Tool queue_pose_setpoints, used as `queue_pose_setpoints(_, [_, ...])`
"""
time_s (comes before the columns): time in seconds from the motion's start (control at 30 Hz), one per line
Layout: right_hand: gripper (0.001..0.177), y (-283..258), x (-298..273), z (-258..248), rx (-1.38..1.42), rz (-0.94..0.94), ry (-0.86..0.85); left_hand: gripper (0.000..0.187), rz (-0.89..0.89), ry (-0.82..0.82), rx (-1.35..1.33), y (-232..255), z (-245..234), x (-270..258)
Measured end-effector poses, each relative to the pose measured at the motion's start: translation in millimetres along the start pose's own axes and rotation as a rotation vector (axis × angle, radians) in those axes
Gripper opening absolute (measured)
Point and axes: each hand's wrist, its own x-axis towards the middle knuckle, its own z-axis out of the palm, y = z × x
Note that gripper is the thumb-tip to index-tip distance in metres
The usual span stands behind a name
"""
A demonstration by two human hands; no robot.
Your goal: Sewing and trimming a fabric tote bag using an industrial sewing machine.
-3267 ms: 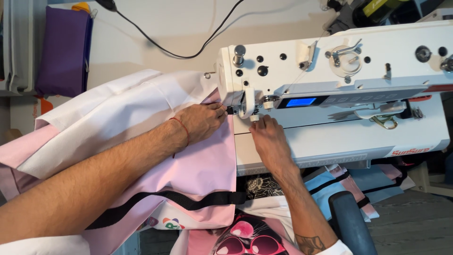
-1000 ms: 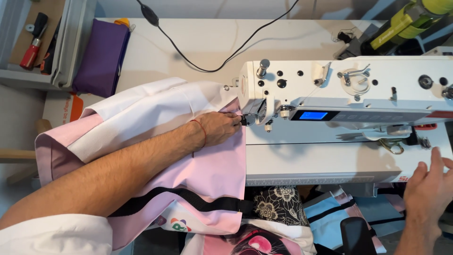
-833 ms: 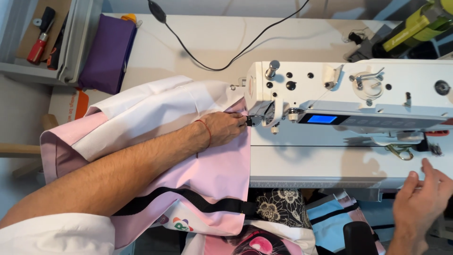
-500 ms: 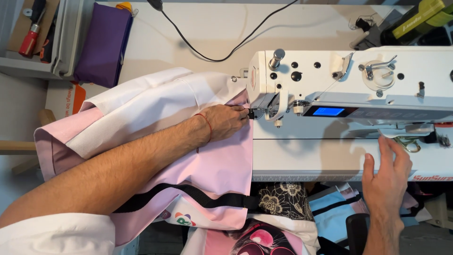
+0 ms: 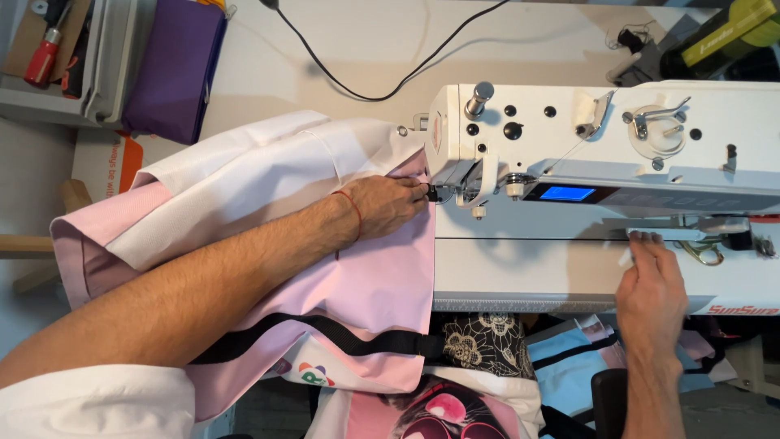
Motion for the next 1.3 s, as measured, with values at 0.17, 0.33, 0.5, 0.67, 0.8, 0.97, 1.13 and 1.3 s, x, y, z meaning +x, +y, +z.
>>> queue_pose_setpoints(0.17, [0.030, 2.7, 3.9, 2.3, -0.022, -0.039, 0.026, 0.028, -0.012, -0.006, -0.032, 0.4, -10.8, -2.7])
queue_pose_setpoints(0.33, [0.026, 18.5, -4.1, 12.1, -0.042, -0.063, 0.025, 0.027, 0.015, 0.082, -0.007, 2.6, 6.8, -4.6])
queue_pose_setpoints(0.5, [0.030, 15.2, -8.6, 13.4, -0.161, -0.020, -0.002, 0.032, -0.007, 0.081, -0.052, 3.5, 1.5, -4.8])
queue_pose_setpoints(0.67, [0.052, 5.9, -10.5, 2.7, -0.156, -0.003, 0.066, 0.036, 0.017, 0.137, 0.005, -0.8, 12.9, -2.5])
queue_pose_setpoints(0.8, [0.056, 3.3, -13.1, 1.3, -0.163, -0.015, 0.061, 0.044, 0.025, 0.194, -0.004, -1.1, 20.7, -2.3])
queue_pose_setpoints(0.97, [0.059, 7.5, -14.1, 3.6, -0.144, 0.000, 0.030, 0.040, 0.012, 0.118, -0.029, -2.9, 7.0, -4.2])
queue_pose_setpoints(1.13, [0.061, -3.2, -12.6, -2.9, -0.127, 0.016, 0.014, 0.043, 0.008, 0.091, 0.010, -3.7, 3.1, -4.7])
queue_pose_setpoints(1.3, [0.061, -47.6, -16.1, 0.5, 0.034, -0.103, 0.042, 0.042, 0.031, 0.134, 0.003, -9.1, 8.1, -0.6])
